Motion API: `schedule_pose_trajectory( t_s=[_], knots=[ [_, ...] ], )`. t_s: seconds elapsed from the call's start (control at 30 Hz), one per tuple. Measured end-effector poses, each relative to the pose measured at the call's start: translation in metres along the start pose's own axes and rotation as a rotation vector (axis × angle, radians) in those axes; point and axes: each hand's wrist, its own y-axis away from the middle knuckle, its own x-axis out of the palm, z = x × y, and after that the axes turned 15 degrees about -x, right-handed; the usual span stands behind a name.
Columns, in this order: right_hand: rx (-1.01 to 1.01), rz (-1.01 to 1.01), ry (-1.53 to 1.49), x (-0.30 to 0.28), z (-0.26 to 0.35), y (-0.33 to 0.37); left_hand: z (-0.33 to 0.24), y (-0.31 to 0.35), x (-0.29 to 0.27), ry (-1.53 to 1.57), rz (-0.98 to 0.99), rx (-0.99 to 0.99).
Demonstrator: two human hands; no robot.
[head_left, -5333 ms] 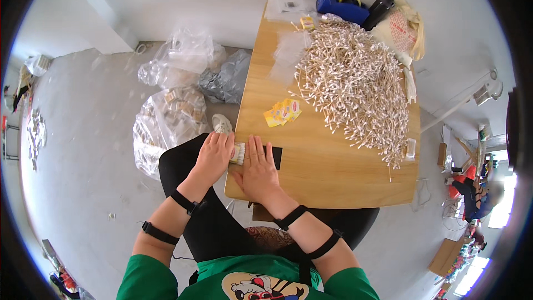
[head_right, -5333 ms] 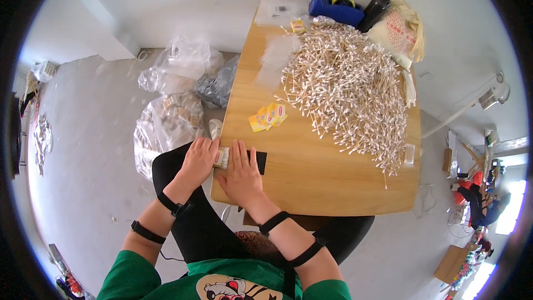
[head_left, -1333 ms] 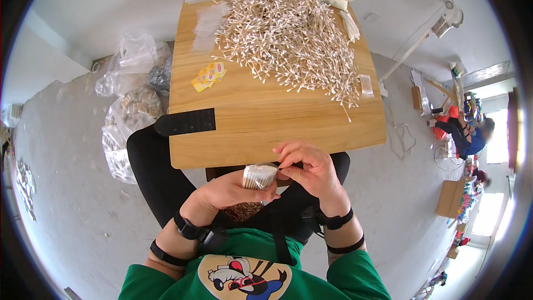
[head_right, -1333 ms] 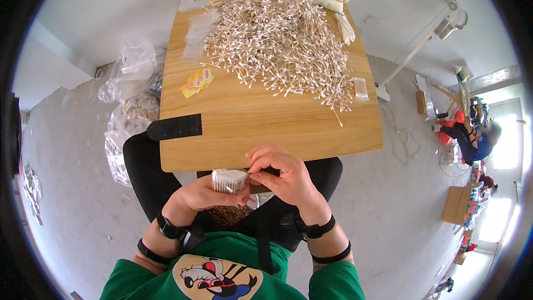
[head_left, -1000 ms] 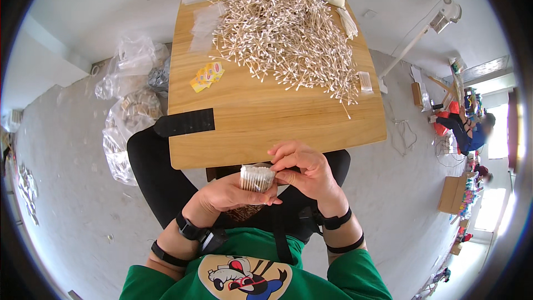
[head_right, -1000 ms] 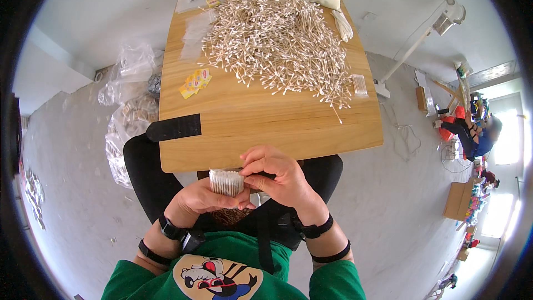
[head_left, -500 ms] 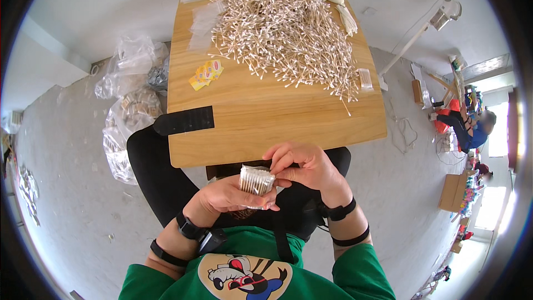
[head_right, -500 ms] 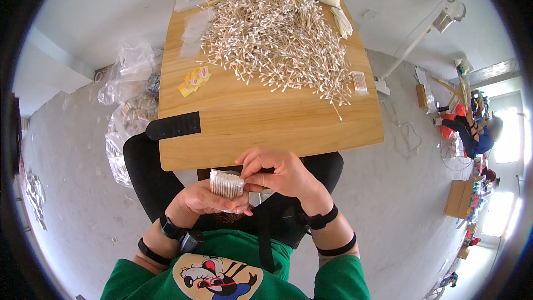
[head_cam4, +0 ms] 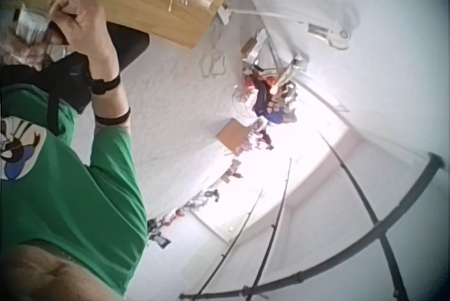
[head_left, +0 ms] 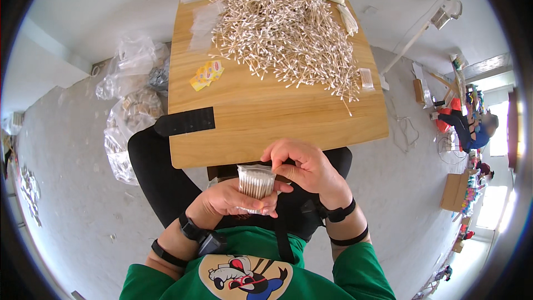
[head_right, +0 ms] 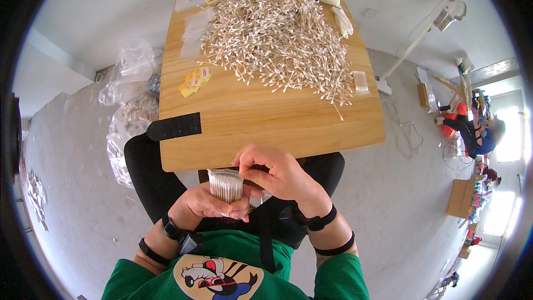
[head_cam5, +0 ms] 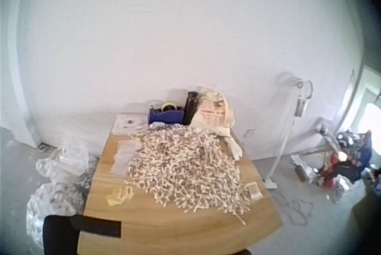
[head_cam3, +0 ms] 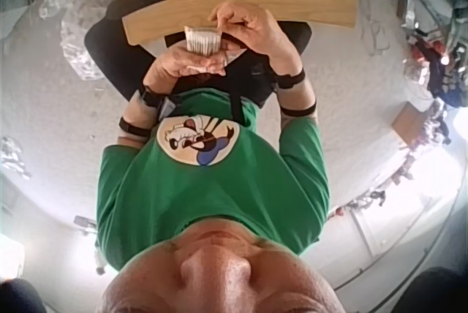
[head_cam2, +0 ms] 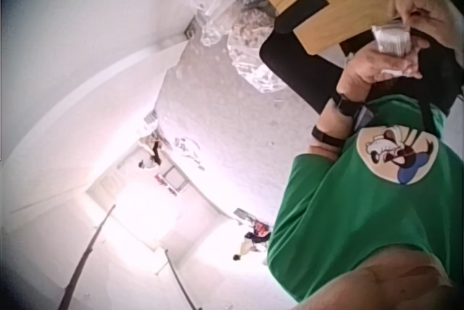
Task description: Sort and arrange cotton swabs into a plastic container.
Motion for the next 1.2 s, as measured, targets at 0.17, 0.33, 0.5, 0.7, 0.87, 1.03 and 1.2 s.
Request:
schedule_pose_trajectory(
  t_s=[0.17,0.33,0.5,0.7,0.87,1.03,1.2],
  knots=[
    [0.225,-0.077,-0.158,0.008,-0.009,0.01,-0.004,0.0,-0.006,-0.187,-0.121,0.045],
    [0.381,-0.064,-0.138,0.015,-0.01,0.008,-0.01,0.001,-0.015,-0.374,-0.287,0.066],
    [0.257,-0.121,0.245,0.023,-0.036,0.006,-0.014,-0.003,-0.032,-0.78,-0.85,0.097],
    [0.185,-0.349,0.149,0.037,-0.082,-0.003,-0.022,-0.004,-0.07,-0.775,-1.022,0.175],
    [0.06,-0.375,0.314,0.041,-0.108,-0.01,-0.033,-0.002,-0.08,-0.932,-1.074,0.263],
    [0.0,-0.422,0.456,0.05,-0.115,-0.023,-0.036,-0.007,-0.093,-0.834,-1.084,0.513],
    [0.01,-0.44,0.456,0.052,-0.116,-0.02,-0.038,-0.003,-0.088,-0.962,-1.147,0.491]
  ],
)
